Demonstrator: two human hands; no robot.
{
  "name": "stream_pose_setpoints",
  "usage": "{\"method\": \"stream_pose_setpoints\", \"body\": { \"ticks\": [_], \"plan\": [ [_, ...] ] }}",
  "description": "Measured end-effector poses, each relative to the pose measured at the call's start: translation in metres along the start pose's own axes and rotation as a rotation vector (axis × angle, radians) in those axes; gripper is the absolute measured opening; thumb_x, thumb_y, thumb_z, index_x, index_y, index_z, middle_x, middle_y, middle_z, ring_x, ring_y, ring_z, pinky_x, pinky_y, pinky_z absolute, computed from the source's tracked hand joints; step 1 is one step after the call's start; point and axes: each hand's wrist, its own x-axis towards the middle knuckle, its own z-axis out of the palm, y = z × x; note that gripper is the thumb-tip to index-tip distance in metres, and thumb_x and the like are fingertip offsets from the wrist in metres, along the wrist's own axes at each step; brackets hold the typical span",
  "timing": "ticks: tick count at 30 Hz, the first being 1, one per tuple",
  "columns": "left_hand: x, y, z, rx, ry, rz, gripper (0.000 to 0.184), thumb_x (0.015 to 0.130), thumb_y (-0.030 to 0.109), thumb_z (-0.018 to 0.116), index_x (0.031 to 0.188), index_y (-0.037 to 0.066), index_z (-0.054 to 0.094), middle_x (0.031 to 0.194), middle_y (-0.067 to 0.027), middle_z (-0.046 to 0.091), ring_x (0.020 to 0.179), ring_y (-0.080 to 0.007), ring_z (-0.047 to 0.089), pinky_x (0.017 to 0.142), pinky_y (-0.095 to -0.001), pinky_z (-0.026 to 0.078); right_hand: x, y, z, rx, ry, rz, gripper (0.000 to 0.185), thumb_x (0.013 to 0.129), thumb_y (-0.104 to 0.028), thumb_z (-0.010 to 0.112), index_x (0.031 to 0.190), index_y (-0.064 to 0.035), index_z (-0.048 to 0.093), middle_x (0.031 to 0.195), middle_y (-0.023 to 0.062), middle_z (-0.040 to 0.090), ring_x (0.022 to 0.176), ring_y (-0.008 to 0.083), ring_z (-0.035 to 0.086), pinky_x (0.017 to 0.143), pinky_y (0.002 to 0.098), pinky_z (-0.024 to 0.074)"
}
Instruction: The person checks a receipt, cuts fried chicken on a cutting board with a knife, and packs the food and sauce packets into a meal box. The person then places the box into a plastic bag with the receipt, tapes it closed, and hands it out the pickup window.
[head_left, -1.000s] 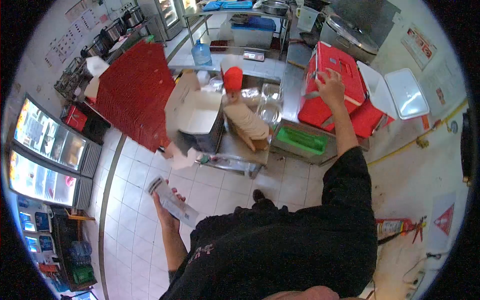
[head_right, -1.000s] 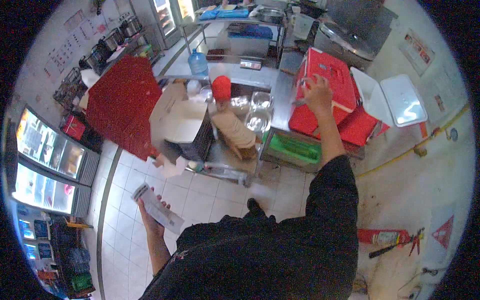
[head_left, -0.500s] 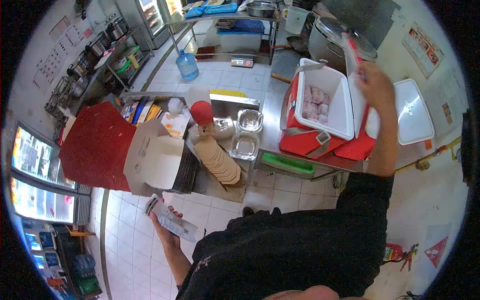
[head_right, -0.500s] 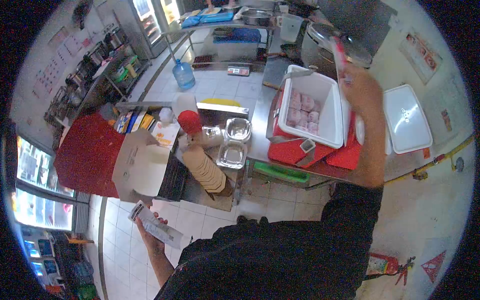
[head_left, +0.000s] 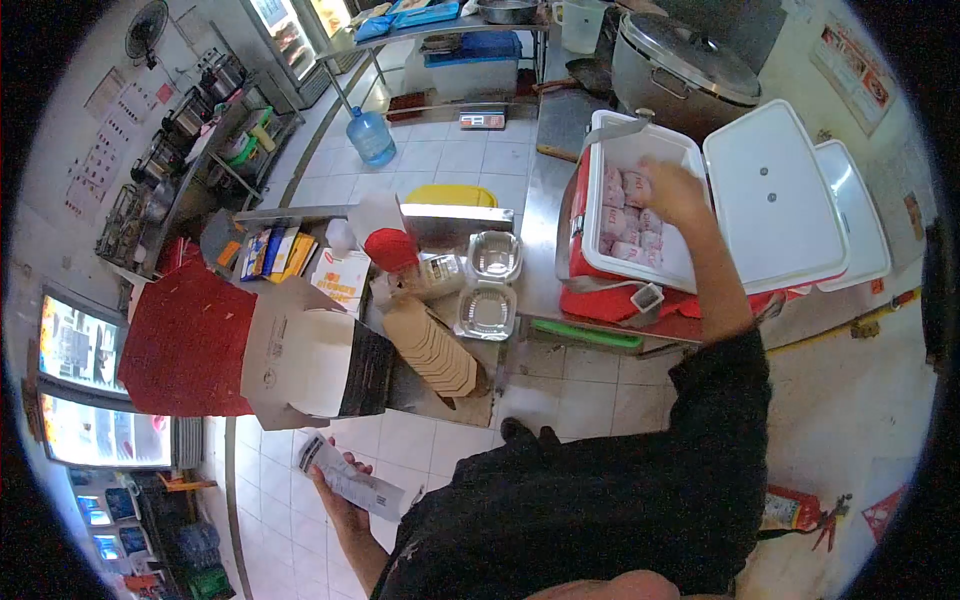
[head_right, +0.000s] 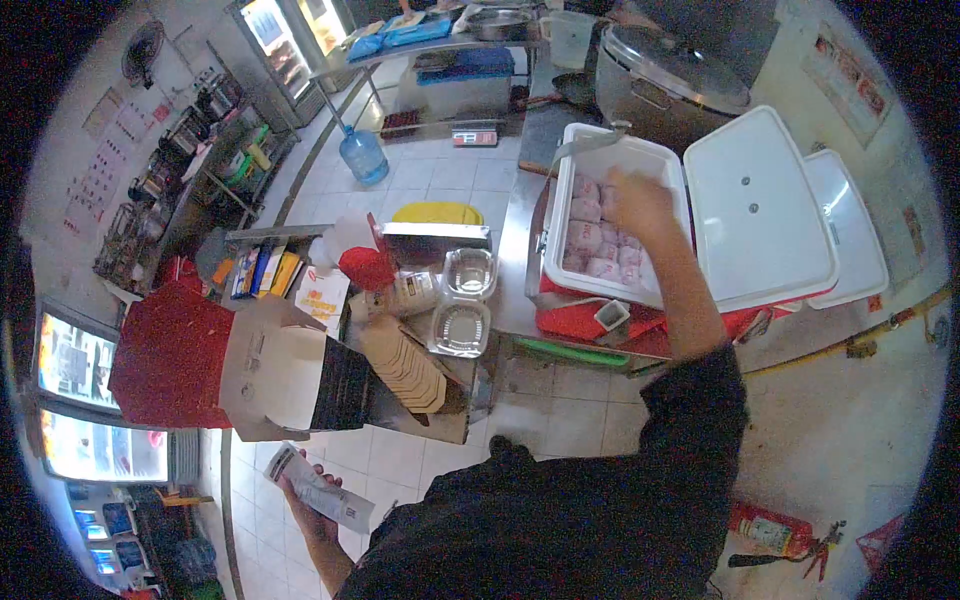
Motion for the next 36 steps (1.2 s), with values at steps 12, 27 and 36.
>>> {"method": "stream_pose_setpoints", "body": {
  "ticks": [12,27,36],
  "plan": [
    [-0.029,-0.015,-0.040,-0.082,0.160,0.042,0.067,0.097,0.063,0.049,0.142,0.014,0.047,0.091,-0.0048,0.059,0.074,-0.0190,0.062,0.073,-0.0409,0.054,0.056,-0.001,0.186,0.112,-0.182,-0.337,0.060,0.075,-0.031,0.076,0.129,-0.0118,0.061,0.114,0.0279,0.067,0.099,0.0434,0.068,0.085,0.0514,0.0554],
    [0.002,-0.017,-0.021,-0.027,-0.098,-0.022,0.064,0.102,0.058,0.044,0.143,0.010,0.046,0.091,-0.0057,0.059,0.078,-0.0203,0.061,0.079,-0.0366,0.053,-0.190,0.119,-0.135,0.218,0.780,0.329,0.058,0.092,-0.036,0.071,0.139,-0.0114,0.049,0.113,0.0250,0.064,0.107,0.0420,0.061,0.095,0.0525,0.0454],
    [-0.002,-0.004,-0.021,0.083,-0.208,-0.018,0.062,0.104,0.052,0.044,0.145,0.006,0.047,0.098,-0.0052,0.065,0.086,-0.0173,0.063,0.085,-0.0334,0.053,-0.163,0.017,-0.129,0.116,0.882,0.007,0.053,0.094,-0.039,0.069,0.137,-0.0103,0.055,0.127,0.0233,0.063,0.122,0.0393,0.056,0.103,0.0488,0.0448]
  ]
}}
